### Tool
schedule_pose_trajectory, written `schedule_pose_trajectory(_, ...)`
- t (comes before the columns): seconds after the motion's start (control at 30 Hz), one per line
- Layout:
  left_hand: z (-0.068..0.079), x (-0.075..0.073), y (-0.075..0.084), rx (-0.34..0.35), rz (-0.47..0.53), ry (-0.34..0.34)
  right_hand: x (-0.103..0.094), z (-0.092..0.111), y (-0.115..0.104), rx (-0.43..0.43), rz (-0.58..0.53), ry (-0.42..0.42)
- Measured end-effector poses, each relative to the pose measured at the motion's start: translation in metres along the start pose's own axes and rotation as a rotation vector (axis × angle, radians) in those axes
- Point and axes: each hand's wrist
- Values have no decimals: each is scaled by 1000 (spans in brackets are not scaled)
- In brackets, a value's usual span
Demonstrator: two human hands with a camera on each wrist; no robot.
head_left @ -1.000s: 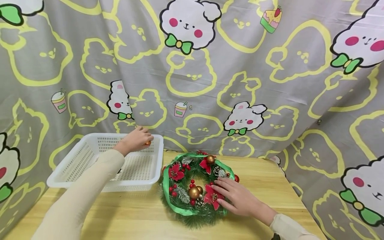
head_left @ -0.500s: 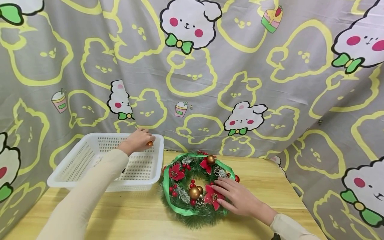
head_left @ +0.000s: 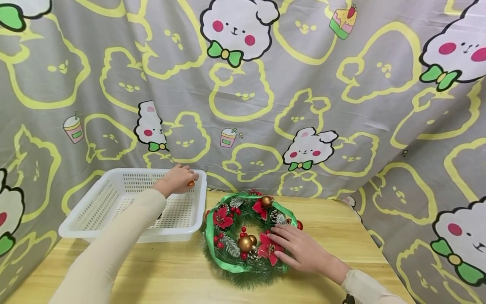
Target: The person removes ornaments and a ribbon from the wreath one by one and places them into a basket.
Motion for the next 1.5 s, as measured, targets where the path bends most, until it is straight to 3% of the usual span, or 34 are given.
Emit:
schedule_pose_trajectory(0.37, -1, -3, 1, -49, -33, -85, -1, 0, -1, 0, 7, -10)
schedule_pose_trajectory(0.5, -1, -9, 0, -72, -22, -65, -1, 0, -2, 4, 7, -12)
schedule_pose_trajectory(0.67, -4, -18, -2, -161, 20, -19, -1, 1, -2, 6, 3, -14)
schedule_pose_trajectory(0.87, -16, -40, 4, -213, 92, 21, -2, 1, -2, 20, 2, -13)
schedule_pose_trajectory(1.03, -27, -60, 18, -210, 140, 92, -2, 1, -1, 18, 10, -15)
schedule_pose_trajectory(1.27, -37, -84, 48, -216, 293, 217, -2, -1, -2, 13, 16, -20)
schedule_pose_trajectory(1.5, -39, -91, 90, -142, 446, 328, -2, -3, -2, 13, 7, -18)
Point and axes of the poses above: each hand's wrist, its own z-axis away from the middle knuckle, its own x-axis out of the palm, y = z × x, and after that the axes turned 15 degrees about y, right-handed
